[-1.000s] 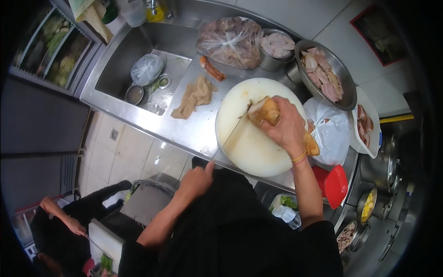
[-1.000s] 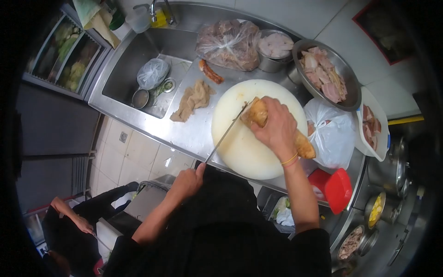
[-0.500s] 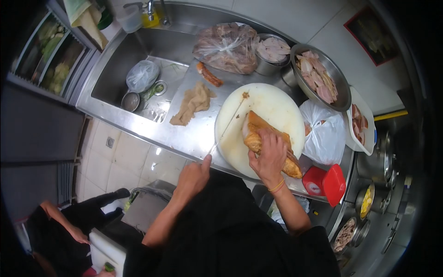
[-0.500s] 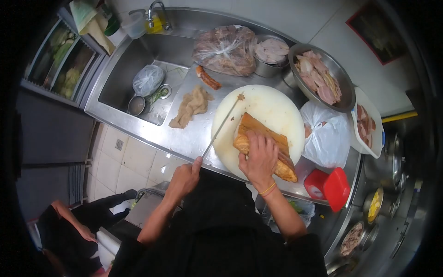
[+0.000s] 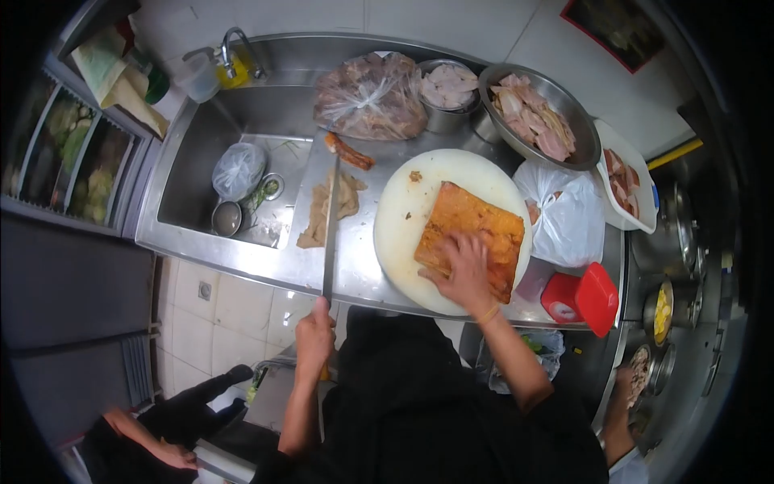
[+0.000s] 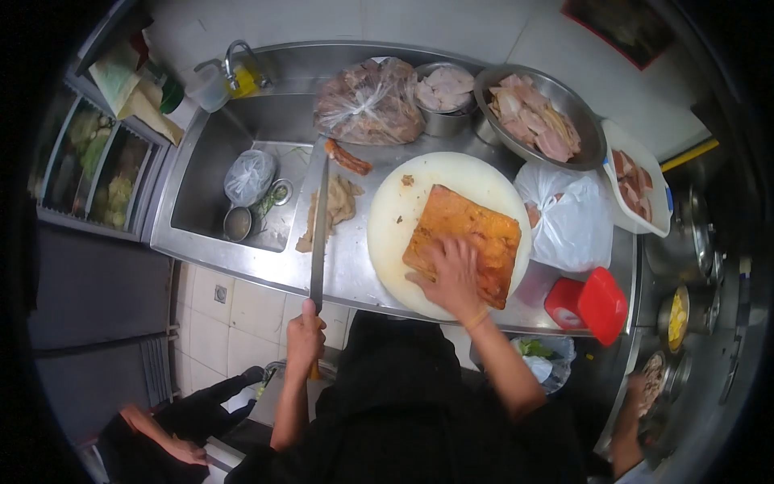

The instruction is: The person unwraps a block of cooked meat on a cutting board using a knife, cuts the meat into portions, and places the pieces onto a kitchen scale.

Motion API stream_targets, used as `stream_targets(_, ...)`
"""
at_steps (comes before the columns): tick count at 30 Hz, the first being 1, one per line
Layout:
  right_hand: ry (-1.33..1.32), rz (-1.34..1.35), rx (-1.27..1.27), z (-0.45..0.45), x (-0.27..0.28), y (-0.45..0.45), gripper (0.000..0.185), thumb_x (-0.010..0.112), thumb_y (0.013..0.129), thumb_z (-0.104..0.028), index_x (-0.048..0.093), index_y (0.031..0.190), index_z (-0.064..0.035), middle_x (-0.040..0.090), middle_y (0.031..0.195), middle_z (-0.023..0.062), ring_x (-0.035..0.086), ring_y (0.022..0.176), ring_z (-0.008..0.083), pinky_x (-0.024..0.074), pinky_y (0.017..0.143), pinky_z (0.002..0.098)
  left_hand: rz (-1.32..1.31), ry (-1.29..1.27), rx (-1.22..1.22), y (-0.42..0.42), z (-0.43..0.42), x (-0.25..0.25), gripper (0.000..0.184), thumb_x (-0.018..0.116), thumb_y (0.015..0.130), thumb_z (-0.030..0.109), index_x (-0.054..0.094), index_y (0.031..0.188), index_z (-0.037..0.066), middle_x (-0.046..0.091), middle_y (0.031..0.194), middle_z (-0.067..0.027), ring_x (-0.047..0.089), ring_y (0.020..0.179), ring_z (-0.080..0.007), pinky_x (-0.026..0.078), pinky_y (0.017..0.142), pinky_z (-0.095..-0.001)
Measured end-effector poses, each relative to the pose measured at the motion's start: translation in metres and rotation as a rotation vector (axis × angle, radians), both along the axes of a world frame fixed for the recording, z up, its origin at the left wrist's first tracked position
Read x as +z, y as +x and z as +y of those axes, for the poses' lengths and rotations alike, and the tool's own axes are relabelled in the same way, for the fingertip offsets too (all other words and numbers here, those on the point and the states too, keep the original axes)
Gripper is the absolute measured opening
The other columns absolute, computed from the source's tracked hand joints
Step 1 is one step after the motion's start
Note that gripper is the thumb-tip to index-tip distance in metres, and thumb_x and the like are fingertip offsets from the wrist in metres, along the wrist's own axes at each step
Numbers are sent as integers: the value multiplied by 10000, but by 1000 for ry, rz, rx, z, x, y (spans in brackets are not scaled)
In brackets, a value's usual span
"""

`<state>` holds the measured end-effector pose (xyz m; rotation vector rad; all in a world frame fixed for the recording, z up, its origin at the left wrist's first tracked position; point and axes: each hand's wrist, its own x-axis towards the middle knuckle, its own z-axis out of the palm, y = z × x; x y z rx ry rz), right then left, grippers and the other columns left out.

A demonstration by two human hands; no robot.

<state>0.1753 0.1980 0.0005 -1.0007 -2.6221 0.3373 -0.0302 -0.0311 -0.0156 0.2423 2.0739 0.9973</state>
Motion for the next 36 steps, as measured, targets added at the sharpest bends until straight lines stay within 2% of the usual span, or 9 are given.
stream_targets(2,-59,156,48,33,14,-19,483,774,798,-263,631,1203,-41,545,1299,194,497,1232,399,413,1041,490,-18,25,31,-3,1,1,783,410,1036,611,636,733,-74,487,500,-76,502,450,-148,388,455,-331)
stream_targets(6,-7,240,124,118,-30,-84,581,823,737,-255,624,1238,-37,556,1263,209,506,1231,409,445,1052,450,-56,30,75,-1,0,8,777,400,1038,609,630,754,-76,464,492,-46,467,412,-136,343,412,-303)
stream_targets(12,-346,-380,295,110,-6,-103,478,834,716,-166,636,1137,-57,571,1187,143,556,1161,377,462,987,450,-42,73,122,2,-23,-8,767,390,1014,673,569,729,-16,426,485,-19,410,364,-115,294,356,-277)
stream_targets(13,-320,-218,328,107,-24,-97,294,792,722,-94,677,989,-49,627,1090,139,621,1039,358,503,887,434,-30,70,137,2,-28,-17,765,391,1015,671,568,729,-16,426,487,-19,411,366,-115,293,357,-277)
stream_targets(17,-368,62,354,99,-50,-95,48,656,710,11,690,701,-21,663,768,166,661,756,356,537,709,427,-90,60,207,1,-32,-21,774,390,1009,683,573,737,-18,433,495,-19,417,376,-118,302,364,-288)
stream_targets(23,-425,-16,334,94,-39,-102,100,638,693,-1,722,746,-14,686,717,180,683,705,352,553,690,409,-142,-133,19,-16,-26,-36,806,397,979,728,578,741,-21,449,506,-32,440,388,-146,335,373,-314)
stream_targets(26,-450,20,296,94,-44,-100,87,657,692,-28,722,748,-19,694,737,177,684,720,351,555,697,397,-171,-165,-43,-15,-18,-42,862,378,982,720,649,741,-62,531,529,-99,528,438,-194,420,453,-334)
stream_targets(32,-463,606,-33,144,6,-73,78,728,773,-9,745,846,-33,724,806,37,656,725,108,534,703,266,-114,-141,61,-19,-2,-51,820,389,1006,681,599,712,-55,495,496,-77,477,388,-181,370,387,-331)
stream_targets(36,-365,799,-234,221,30,-24,100,743,779,-26,770,870,-57,740,805,11,657,737,92,534,705,256,-68,-217,5,-26,3,-42,851,360,1006,691,589,666,-54,506,494,-102,485,365,-211,380,378,-355)
